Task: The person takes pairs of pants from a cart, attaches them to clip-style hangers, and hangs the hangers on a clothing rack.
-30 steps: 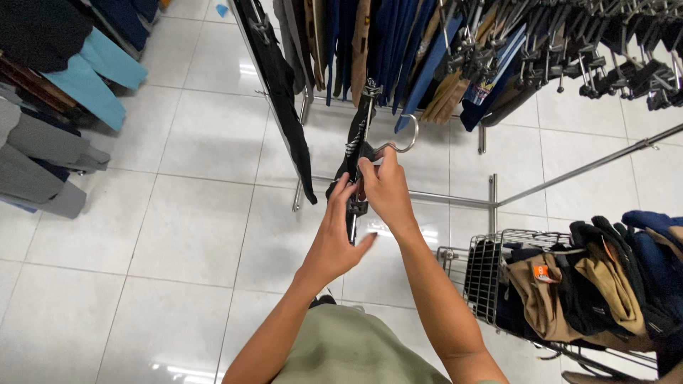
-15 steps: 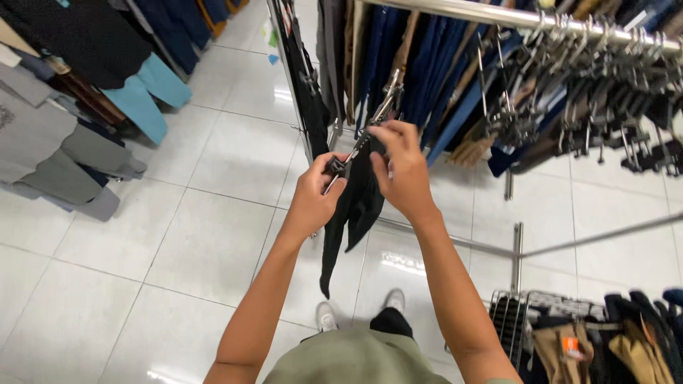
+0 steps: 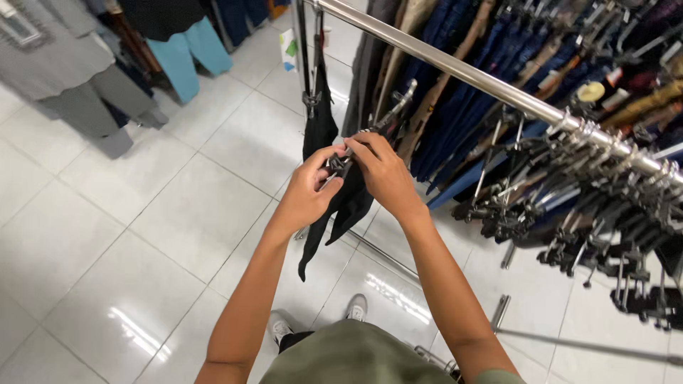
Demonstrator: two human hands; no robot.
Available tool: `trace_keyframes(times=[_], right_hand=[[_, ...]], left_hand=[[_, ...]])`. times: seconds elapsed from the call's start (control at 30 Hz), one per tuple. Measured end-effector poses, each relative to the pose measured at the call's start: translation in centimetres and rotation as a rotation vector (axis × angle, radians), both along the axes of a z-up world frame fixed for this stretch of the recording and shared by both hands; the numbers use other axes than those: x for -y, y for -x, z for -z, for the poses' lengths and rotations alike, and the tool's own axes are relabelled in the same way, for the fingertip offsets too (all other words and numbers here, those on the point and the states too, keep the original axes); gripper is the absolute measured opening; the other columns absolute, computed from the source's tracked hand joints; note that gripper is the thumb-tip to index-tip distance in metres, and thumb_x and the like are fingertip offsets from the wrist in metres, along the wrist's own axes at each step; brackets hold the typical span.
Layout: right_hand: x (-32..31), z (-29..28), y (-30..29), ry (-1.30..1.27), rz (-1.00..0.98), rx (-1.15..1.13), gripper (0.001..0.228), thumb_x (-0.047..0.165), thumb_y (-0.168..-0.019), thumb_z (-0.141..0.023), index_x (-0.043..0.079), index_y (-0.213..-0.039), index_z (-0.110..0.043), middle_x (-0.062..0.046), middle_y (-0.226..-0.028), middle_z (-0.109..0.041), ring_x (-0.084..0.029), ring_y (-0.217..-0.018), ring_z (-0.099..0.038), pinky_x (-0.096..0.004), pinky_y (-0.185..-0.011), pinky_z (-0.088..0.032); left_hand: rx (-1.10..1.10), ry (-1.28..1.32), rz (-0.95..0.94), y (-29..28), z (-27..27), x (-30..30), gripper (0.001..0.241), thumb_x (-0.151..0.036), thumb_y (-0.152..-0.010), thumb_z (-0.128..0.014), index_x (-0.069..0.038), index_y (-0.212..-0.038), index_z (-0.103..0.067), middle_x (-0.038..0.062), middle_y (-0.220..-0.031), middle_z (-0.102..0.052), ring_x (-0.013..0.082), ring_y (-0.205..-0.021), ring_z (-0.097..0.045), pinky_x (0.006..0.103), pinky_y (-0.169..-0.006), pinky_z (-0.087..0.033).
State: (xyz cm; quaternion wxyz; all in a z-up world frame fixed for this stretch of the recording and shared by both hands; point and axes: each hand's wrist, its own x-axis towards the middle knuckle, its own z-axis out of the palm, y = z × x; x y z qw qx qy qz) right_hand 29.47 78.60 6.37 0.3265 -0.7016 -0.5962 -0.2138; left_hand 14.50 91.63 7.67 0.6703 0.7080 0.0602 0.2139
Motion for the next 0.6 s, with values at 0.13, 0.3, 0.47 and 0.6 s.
trace_keyframes(times=[0.13,0.3,0.47,0.6], right_hand=[[-0.3,0.4,-1.3,0.013,-0.071,-0.004,0.024,-0.009,-0.098,-0.059,0.008,-0.112,-0.067,-0.009,-0.111,-0.057,-0.03,-0.092,-0.062,-0.04,-0.077,-0.055],[-0.9,-1.0,-1.7,0.02,-0.138,0.08,0.019,-0.006,-0.1,-0.054,0.01,-0.102,-0.064,-0.009,-0.105,-0.053,-0.03,-0.083,-0.055,-0.041,-0.075,-0.05],[-0.4,-2.1,-0.9,0.092,-0.198,0.087,0.02,-0.012,-0.094,-0.055,0.007,-0.095,-0.06,-0.011,-0.103,-0.052,-0.033,-0.085,-0.056,-0.042,-0.074,-0.049],[0.9,-2.9,0.3,0.085,-0.158,0.08,0.024,-0.018,-0.094,-0.053,0.004,-0.098,-0.06,-0.012,-0.105,-0.05,-0.034,-0.089,-0.055,-0.04,-0.076,-0.049]], left_hand=[[-0.028,-0.313,-0.095,0.7,-2.1,0.4,0.046,-0.007,-0.096,-0.063,-0.006,-0.141,-0.057,0.017,-0.144,-0.056,0.0392,-0.131,-0.058,0.0497,-0.1,-0.054],[-0.161,-0.528,-0.214,2.5,-1.8,0.4,0.05,-0.024,-0.102,-0.065,-0.013,-0.149,-0.054,0.014,-0.13,-0.064,0.0344,-0.117,-0.066,0.0444,-0.088,-0.061],[-0.074,-0.39,-0.051,3.0,1.3,-2.2,0.063,-0.026,-0.097,-0.074,-0.017,-0.154,-0.048,0.018,-0.127,-0.069,0.0324,-0.118,-0.068,0.0458,-0.093,-0.06],[-0.022,-0.125,0.1,1.6,3.0,-3.0,0.069,-0.06,-0.103,-0.041,-0.011,-0.15,-0.055,0.018,-0.143,-0.06,0.0328,-0.134,-0.052,0.0499,-0.107,-0.047]])
